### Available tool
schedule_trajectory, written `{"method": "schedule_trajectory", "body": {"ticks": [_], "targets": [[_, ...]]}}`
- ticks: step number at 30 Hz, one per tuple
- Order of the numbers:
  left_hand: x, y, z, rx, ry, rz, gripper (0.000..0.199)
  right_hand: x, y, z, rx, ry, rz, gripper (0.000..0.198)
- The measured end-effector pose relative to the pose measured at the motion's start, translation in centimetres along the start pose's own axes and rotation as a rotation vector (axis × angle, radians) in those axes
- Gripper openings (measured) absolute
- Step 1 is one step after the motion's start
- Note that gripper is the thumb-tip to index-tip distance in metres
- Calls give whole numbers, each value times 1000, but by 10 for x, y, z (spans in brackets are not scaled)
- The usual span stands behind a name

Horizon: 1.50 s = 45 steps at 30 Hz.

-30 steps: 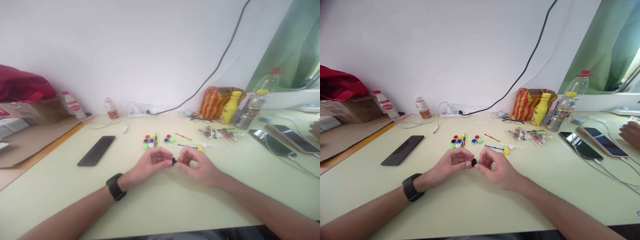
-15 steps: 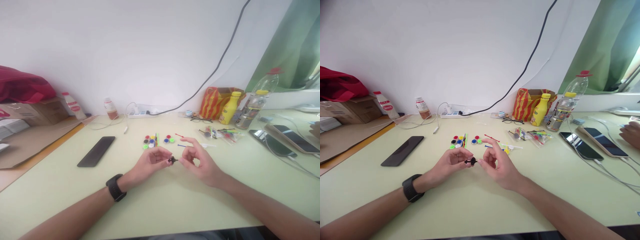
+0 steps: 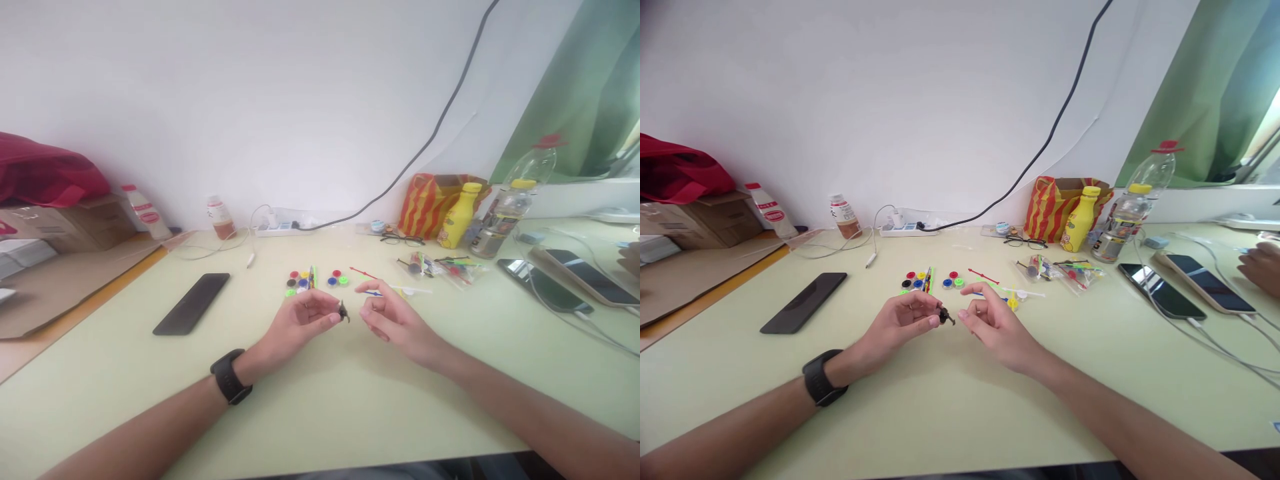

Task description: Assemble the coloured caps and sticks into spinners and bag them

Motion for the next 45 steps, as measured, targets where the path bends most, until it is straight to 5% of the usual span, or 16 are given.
{"method": "schedule_trajectory", "body": {"ticks": [7, 14, 18, 20, 22, 27, 34, 41, 45], "targets": [[0, 1, -1, 10, 0, 35, 33, 8, -11, 3, 275, 93, 208, 68], [0, -1, -6, -24, -70, 75, 32, 18, -18, -6, 653, 7, 499, 69], [0, -2, -5, -21, -68, 79, 32, 11, -16, -4, 653, -54, 391, 17], [0, -1, -4, -16, -63, 75, 32, 7, -12, -4, 569, -114, 288, 47], [0, -1, -4, -11, -58, 70, 31, 4, -12, -2, 473, -113, 235, 53], [0, -3, -4, -22, -64, 65, 31, 3, -17, 2, 341, 1, 232, 31], [1, -8, -7, -16, -120, 82, 30, 4, -15, -10, 271, -80, 229, 13], [1, -6, -11, 3, -157, 81, 30, 4, -14, -11, 322, -98, 241, 5], [2, -3, -10, 9, -137, 68, 29, 5, -12, -9, 331, -64, 254, 21]]}}
Point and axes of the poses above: each hand's wrist, its own x-axis away from the middle knuckle, its own z-axis out of the back of the hand, y = z × x, the point moved 7 cm from there along -x, towards the middle knuckle, and after that the axes turned 4 degrees about z, right-handed, at the moved point
